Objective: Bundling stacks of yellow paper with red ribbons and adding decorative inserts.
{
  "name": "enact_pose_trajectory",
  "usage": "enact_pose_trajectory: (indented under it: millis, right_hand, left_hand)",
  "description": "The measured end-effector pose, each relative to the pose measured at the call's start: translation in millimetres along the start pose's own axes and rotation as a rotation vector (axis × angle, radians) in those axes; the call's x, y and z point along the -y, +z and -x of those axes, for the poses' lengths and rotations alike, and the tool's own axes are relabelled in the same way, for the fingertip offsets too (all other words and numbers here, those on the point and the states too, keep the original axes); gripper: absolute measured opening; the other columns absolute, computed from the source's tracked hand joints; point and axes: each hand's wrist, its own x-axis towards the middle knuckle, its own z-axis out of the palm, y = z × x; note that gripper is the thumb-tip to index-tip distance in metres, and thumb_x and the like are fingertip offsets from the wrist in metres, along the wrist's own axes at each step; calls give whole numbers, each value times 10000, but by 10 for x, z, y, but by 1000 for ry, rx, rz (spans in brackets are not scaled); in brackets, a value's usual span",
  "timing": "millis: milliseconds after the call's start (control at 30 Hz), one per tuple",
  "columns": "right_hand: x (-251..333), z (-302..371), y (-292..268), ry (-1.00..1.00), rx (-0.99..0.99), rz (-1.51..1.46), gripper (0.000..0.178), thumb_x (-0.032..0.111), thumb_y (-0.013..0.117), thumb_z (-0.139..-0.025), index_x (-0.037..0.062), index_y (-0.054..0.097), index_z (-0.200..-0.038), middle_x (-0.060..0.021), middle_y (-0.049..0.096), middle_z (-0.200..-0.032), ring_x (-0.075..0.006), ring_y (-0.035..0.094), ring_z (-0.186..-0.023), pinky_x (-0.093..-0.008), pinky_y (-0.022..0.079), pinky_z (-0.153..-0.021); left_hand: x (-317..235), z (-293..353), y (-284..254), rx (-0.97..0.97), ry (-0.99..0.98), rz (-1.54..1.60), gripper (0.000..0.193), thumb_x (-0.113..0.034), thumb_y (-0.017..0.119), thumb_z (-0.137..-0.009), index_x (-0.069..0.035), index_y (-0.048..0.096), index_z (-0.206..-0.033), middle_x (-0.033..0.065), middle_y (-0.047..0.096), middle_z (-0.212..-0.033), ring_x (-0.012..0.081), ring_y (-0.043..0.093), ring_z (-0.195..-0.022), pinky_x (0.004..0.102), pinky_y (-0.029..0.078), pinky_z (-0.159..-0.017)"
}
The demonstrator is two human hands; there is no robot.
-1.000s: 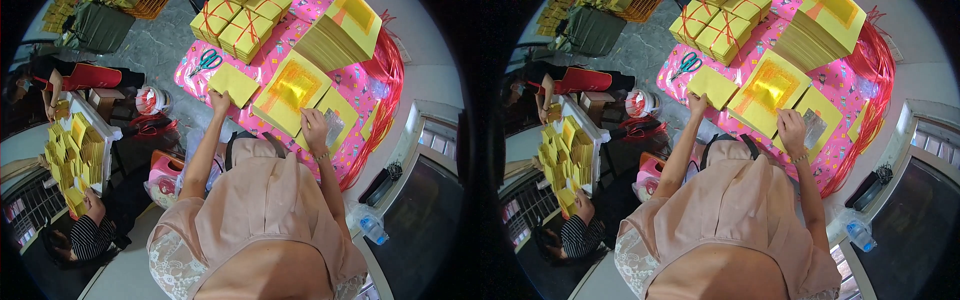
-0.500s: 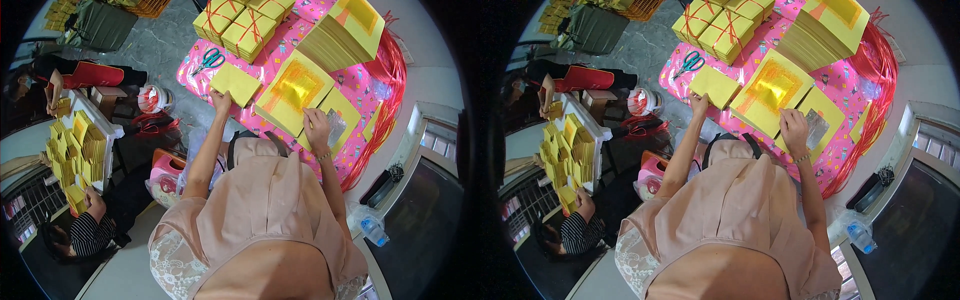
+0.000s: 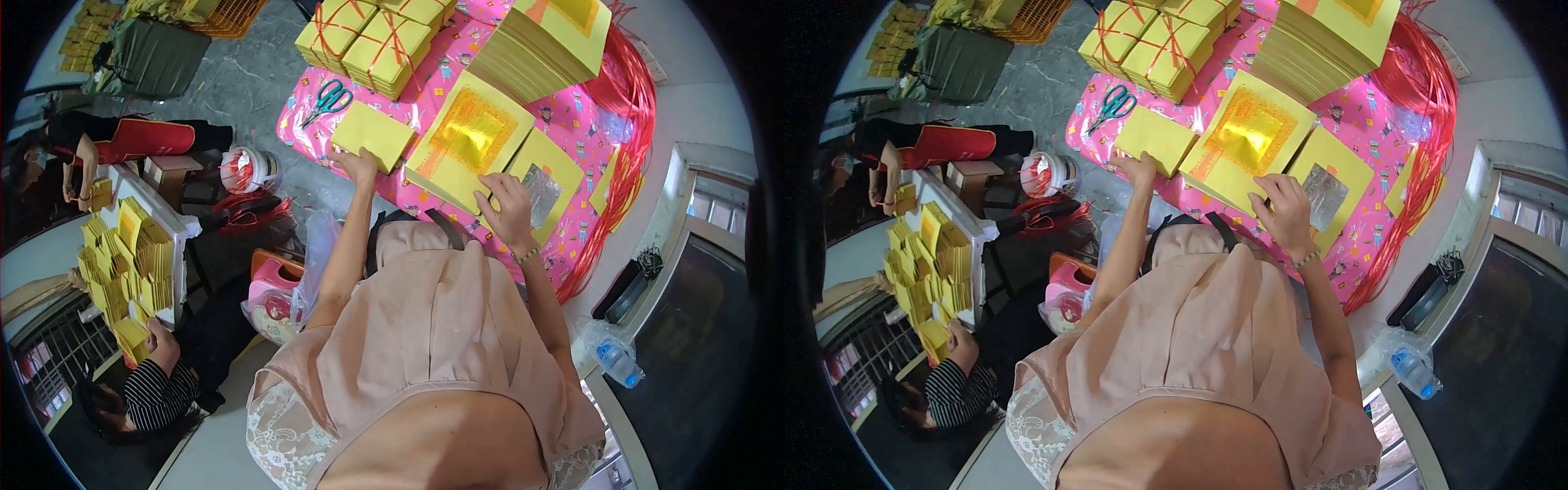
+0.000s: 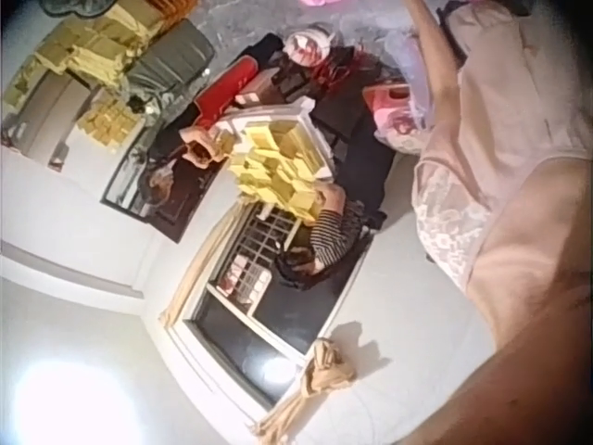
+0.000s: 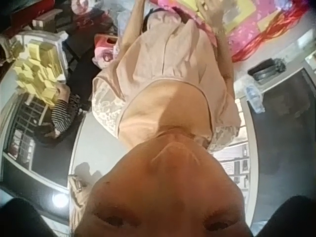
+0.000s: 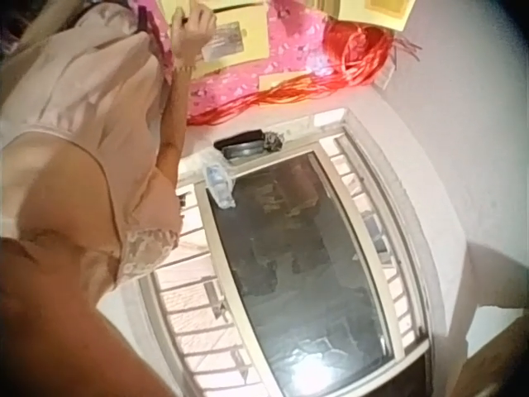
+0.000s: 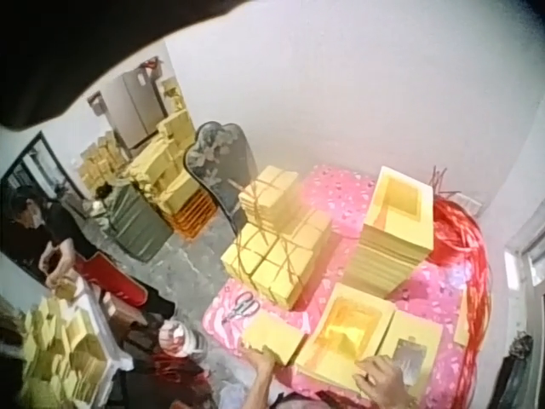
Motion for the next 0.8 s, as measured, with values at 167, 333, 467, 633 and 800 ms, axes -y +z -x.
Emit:
enact_pose_trajectory:
  millis: [167, 333, 467, 633, 800]
  right_hand:
    - [63, 47, 39, 0, 59, -23, 277, 167, 731, -802, 50, 671, -1046, -95, 632, -994, -280, 608, -936, -387, 498, -806]
    - [20, 81, 57, 24, 64, -19, 296, 180, 733, -801, 58, 665, -1062, -95, 627, -1008, -283, 605, -947, -397, 497, -812]
    - [41, 62, 32, 18, 80, -23, 323, 200, 760, -783, 66, 667, -1062, -96, 629, -1009, -288, 608, -958, -399, 497, -818]
    - [71, 88, -4, 10, 109, -2, 351, 259, 774, -767, 76, 663, -1045, -84, 627, -1003, -279, 607, -963, -395, 499, -822]
    - [83, 106, 29, 17, 94, -36, 309, 193, 780, -757, 73, 682, -1025, -84, 640, -1013, -283, 627, -944, -409, 502, -804]
  left_hand:
    - [-15, 16, -86, -45, -8, -43, 812, -30, 668, -767, 86, 179, -1405, 380, 360, -1299, 485, 377, -1249, 524, 333, -1061]
    - [8, 88, -137, -17, 334, -396, 691, -90, 659, -790, 28, 344, -1393, 335, 358, -1356, 461, 362, -1281, 536, 284, -1090]
    - [323, -91, -72, 178, 708, -514, 548, -127, 552, -893, 19, 409, -1402, 285, 353, -1462, 484, 303, -1372, 556, 236, -1137]
    - [386, -53, -75, 268, 751, -474, 693, -401, 522, -956, -13, 318, -1492, 310, 257, -1527, 508, 202, -1418, 565, 189, -1156]
    - [409, -36, -81, 295, 759, -546, 823, -540, 524, -930, -64, 240, -1539, 319, 175, -1555, 519, 116, -1439, 582, 136, -1164]
